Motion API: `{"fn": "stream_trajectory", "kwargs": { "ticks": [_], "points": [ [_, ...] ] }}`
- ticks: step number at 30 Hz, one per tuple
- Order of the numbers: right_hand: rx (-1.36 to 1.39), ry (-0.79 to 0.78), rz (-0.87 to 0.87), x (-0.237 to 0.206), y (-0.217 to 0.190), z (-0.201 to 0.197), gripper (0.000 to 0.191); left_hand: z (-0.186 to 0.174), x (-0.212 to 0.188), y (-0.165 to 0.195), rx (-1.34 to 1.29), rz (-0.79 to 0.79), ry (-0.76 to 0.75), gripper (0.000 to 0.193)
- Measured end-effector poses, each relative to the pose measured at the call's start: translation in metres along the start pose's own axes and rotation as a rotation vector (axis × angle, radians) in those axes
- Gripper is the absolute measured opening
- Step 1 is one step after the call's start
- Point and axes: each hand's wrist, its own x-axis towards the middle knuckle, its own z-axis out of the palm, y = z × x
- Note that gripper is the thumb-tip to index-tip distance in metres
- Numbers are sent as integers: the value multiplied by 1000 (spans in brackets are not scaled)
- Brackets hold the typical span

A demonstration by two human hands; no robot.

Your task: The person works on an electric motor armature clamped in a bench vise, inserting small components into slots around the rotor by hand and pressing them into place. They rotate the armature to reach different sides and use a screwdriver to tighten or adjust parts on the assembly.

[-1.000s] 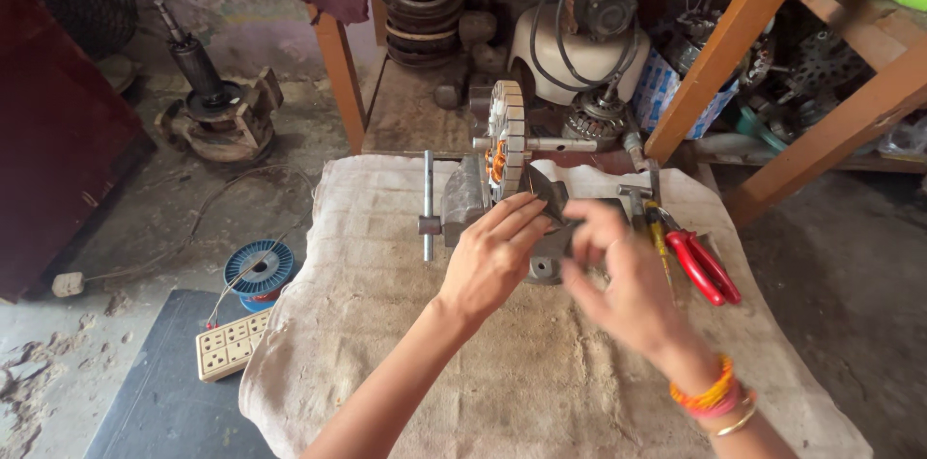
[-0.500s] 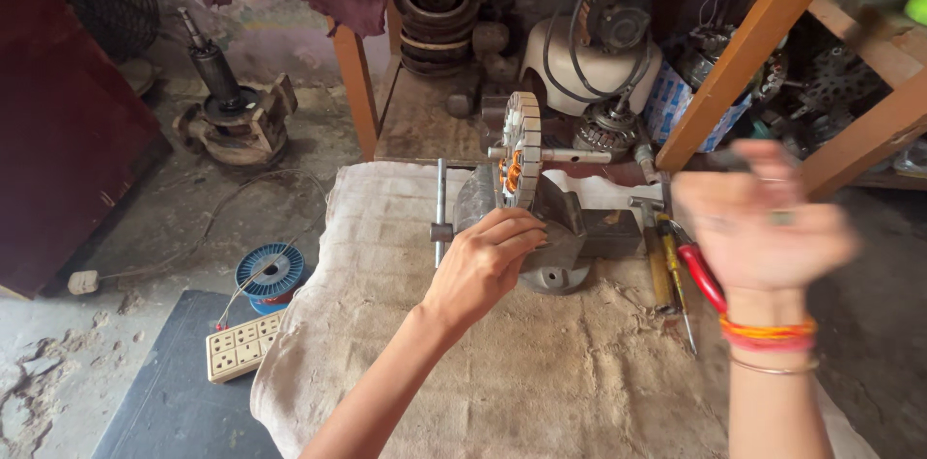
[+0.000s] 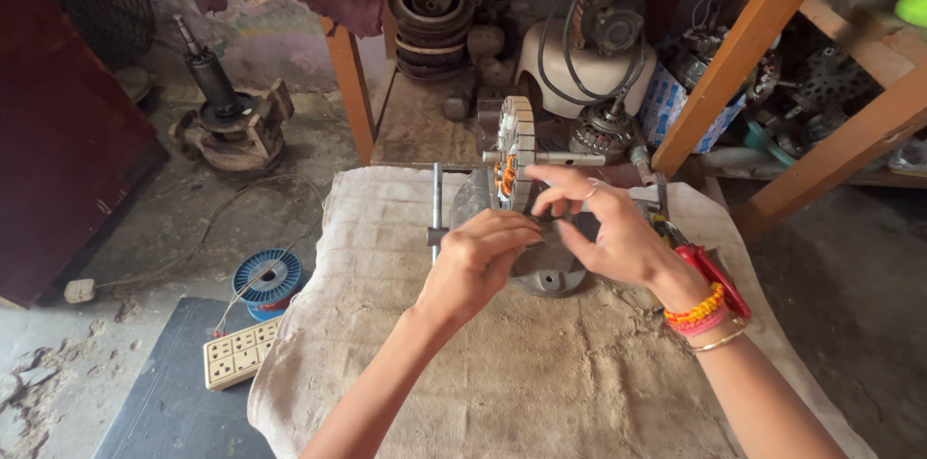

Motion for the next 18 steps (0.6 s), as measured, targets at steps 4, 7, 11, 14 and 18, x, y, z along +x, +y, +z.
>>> {"fn": "stream_trajectory", "kwargs": {
  "ticks": [4, 7, 11, 14, 18],
  "points": [
    [-33, 119, 83, 0, 3, -1, 51, 9, 8, -26, -543, -458, 190, 15],
    [-103, 162, 31, 2, 6, 3, 57, 11, 12, -48, -839, -596, 319, 14],
    [-227, 219, -25, 6, 7, 8, 59, 12, 12, -64, -1128, -640, 463, 19],
    [-272, 244, -78, 5, 6, 12, 56, 14, 13, -68, -1161, -658, 505, 19],
    [-213, 250, -7, 4, 8, 18, 55, 12, 16, -73, -1224, -698, 565, 21]
  ]
}}
